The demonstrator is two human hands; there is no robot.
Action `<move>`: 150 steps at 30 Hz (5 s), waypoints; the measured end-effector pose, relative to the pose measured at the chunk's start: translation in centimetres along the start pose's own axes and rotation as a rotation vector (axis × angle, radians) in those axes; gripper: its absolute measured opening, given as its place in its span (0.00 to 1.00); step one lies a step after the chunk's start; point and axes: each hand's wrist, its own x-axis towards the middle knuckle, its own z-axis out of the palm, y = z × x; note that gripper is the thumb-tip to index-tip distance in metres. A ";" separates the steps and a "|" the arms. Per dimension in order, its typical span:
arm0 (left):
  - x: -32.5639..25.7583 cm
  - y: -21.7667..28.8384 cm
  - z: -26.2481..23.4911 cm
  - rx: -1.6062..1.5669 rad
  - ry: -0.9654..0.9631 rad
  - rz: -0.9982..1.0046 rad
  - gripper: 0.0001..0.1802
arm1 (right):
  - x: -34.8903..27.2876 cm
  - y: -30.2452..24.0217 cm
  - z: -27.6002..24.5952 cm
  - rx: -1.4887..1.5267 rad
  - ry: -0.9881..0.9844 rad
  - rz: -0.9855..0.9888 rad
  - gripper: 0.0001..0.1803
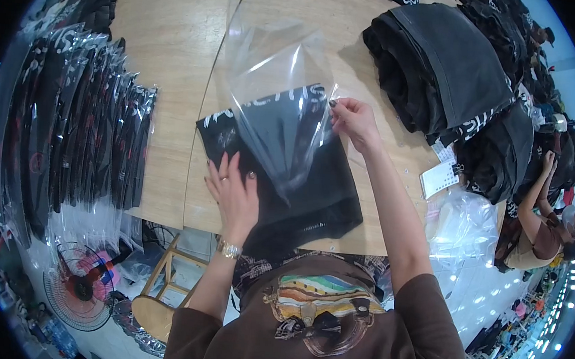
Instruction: Bagging folded black shirts into plastic bags and adding labels.
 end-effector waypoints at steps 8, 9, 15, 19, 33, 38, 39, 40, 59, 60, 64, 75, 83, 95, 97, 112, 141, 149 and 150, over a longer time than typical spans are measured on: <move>4.3 8.9 -5.3 -0.290 0.156 0.431 0.26 | -2.4 -0.1 0.1 0.043 0.116 -0.060 0.11; 4.8 9.5 -5.1 -0.268 -0.110 0.438 0.26 | -2.5 0.4 -0.7 0.062 0.113 -0.072 0.12; 5.4 6.0 -1.1 0.119 -0.140 0.349 0.33 | -6.8 1.9 -7.9 -0.642 0.306 -0.251 0.15; 5.0 4.8 -0.5 0.147 -0.095 0.341 0.34 | -16.4 4.3 -12.7 -1.018 0.474 -0.166 0.15; 5.6 3.6 0.1 0.005 0.080 0.332 0.29 | -15.6 4.2 -9.5 -0.668 0.232 -0.241 0.12; 6.1 3.4 0.1 -0.033 0.097 0.337 0.29 | -2.4 0.3 -3.8 -0.453 -0.060 -0.024 0.14; 6.4 3.1 -0.2 -0.078 0.103 0.315 0.28 | -1.6 -0.4 -3.4 -0.442 -0.057 -0.059 0.14; 6.7 2.9 -0.5 -0.126 0.108 0.297 0.27 | -1.2 -0.9 -3.0 -0.431 -0.051 -0.093 0.14; 11.3 -0.5 -3.6 -0.336 -0.530 0.193 0.18 | -5.5 0.4 -2.5 -0.085 -0.220 -0.153 0.24; 11.3 -0.5 -3.4 -0.335 -0.531 0.200 0.18 | -5.7 0.8 -2.6 -0.083 -0.215 -0.156 0.24; 10.7 1.2 -3.5 -0.286 -0.502 0.185 0.17 | -6.7 4.9 -2.9 -0.387 -0.130 -0.217 0.32; 9.4 4.6 -2.9 -0.239 -0.243 0.201 0.15 | -6.7 2.4 -3.3 -0.641 0.199 -0.486 0.24; 14.3 2.9 -3.1 -0.154 0.312 0.362 0.04 | -1.2 0.1 -0.4 -0.725 0.252 -0.462 0.22; 21.1 0.4 2.0 -0.023 0.208 0.774 0.11 | 5.0 1.3 -1.1 -1.231 0.515 -0.691 0.08; 21.1 0.0 3.2 0.022 0.204 0.782 0.11 | 3.8 2.2 -1.8 -1.247 0.503 -0.700 0.09; 21.6 4.1 0.4 0.056 -0.149 0.295 0.50 | 6.5 -1.0 -2.6 -0.881 0.050 -0.261 0.07; 16.9 -5.9 -1.7 -0.247 0.099 0.231 0.23 | -4.5 -2.8 0.4 -1.508 0.113 -0.154 0.12; 17.8 -7.2 -1.5 -0.484 -0.106 0.161 0.19 | -0.2 -0.4 15.5 -1.313 -0.405 -0.930 0.10; 18.2 -6.9 -1.6 -0.487 -0.107 0.172 0.19 | 0.9 0.8 15.9 -1.372 -0.355 -0.996 0.10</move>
